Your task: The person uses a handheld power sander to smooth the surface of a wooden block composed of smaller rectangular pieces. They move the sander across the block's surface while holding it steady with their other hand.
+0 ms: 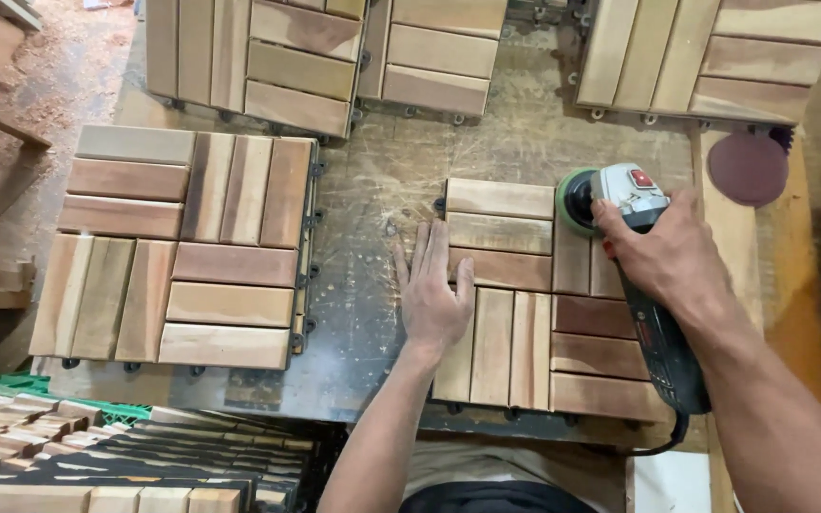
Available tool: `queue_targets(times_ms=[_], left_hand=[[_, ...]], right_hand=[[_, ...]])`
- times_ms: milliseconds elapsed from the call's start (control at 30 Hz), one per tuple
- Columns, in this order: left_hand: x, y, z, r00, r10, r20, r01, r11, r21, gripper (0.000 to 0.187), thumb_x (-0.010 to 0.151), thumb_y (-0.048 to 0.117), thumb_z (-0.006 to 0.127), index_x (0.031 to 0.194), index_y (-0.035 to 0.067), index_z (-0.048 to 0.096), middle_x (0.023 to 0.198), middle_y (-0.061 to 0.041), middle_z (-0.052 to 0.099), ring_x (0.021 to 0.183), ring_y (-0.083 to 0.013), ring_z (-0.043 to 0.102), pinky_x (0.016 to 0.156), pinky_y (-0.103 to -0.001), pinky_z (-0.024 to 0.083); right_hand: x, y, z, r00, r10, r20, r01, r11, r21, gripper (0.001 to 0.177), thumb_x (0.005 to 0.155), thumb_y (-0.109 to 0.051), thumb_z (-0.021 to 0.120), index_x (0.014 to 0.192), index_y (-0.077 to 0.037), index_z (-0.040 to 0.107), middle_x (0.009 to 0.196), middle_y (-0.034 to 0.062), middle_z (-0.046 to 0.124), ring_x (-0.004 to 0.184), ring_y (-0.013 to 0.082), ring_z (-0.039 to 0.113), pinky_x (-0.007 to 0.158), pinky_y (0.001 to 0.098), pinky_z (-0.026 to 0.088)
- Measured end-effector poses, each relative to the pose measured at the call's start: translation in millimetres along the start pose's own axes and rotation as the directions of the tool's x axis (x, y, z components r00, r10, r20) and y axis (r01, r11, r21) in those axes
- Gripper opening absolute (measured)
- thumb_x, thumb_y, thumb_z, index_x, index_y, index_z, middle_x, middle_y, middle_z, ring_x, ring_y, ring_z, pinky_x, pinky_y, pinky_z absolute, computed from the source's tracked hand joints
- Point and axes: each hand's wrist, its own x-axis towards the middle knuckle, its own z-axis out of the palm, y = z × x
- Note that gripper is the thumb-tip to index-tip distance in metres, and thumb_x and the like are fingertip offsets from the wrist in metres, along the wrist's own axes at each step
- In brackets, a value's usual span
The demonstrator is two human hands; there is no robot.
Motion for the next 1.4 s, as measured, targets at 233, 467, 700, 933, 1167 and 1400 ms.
queue_targets(times_ms=[233,467,700,933,1167,1400], left_hand=[[0,-1,0,1.000,-0.009,0.021,0.009,1.000,0.001,0.063,0.105,0.037,0.038,0.157,0.001,0.033,0.163,-0.013,0.039,0.156,-0.0248,0.025,0.129,-0.049,0.002],[-1,-15,24,0.991,0.016,-0.132,-0.011,0.999,0.042,0.061,0.101,0.041,0.051,0.153,0.010,0.047,0.157,-0.008,0.050,0.151,-0.0222,0.038,0.128,-0.054,0.013],[-2,-9,8,0.992,-0.040,-0.116,0.033,0.997,-0.066,0.069,0.100,0.047,0.050,0.155,0.006,0.041,0.157,-0.012,0.049,0.150,-0.0249,0.040,0.129,-0.052,0.012],[-2,4,-11,0.991,-0.107,-0.077,0.083,0.960,-0.267,0.076,0.102,0.055,0.038,0.155,0.001,0.038,0.154,-0.015,0.052,0.149,-0.0251,0.041,0.130,-0.047,0.008],[-4,4,-13,0.986,-0.124,-0.112,0.080,0.941,-0.329,0.078,0.102,0.057,0.041,0.157,0.001,0.034,0.157,-0.018,0.046,0.149,-0.0289,0.039,0.131,-0.045,0.009],[-6,-1,-8,0.977,-0.118,-0.175,0.043,0.924,-0.381,0.079,0.103,0.059,0.038,0.160,0.005,0.029,0.163,-0.019,0.037,0.152,-0.0337,0.033,0.130,-0.047,0.013]], right_hand=[[-3,-20,16,0.998,-0.048,0.044,0.052,0.994,-0.097,0.089,0.095,-0.070,0.051,0.148,-0.002,0.029,0.133,0.0310,0.061,0.116,0.0517,0.061,0.088,0.0615,0.050],[-4,-27,31,0.984,-0.178,0.025,0.179,0.983,-0.038,0.091,0.092,-0.066,0.059,0.149,0.001,0.037,0.118,0.0396,0.065,0.116,0.0549,0.063,0.096,0.0602,0.049],[-13,-46,39,0.978,-0.195,0.078,0.200,0.978,-0.058,0.089,0.092,-0.068,0.057,0.147,-0.002,0.035,0.118,0.0382,0.065,0.117,0.0529,0.063,0.096,0.0605,0.049],[-20,-57,47,0.976,-0.195,0.093,0.201,0.978,-0.055,0.086,0.090,-0.067,0.060,0.145,-0.006,0.036,0.119,0.0368,0.065,0.118,0.0522,0.063,0.099,0.0597,0.048],[-22,-61,55,0.970,-0.221,0.102,0.229,0.971,-0.072,0.086,0.090,-0.070,0.059,0.143,-0.005,0.038,0.120,0.0391,0.064,0.120,0.0536,0.061,0.101,0.0600,0.047],[-32,-63,62,0.963,-0.250,0.103,0.259,0.961,-0.091,0.089,0.088,-0.073,0.057,0.143,-0.006,0.038,0.113,0.0386,0.066,0.115,0.0541,0.064,0.098,0.0610,0.048]])
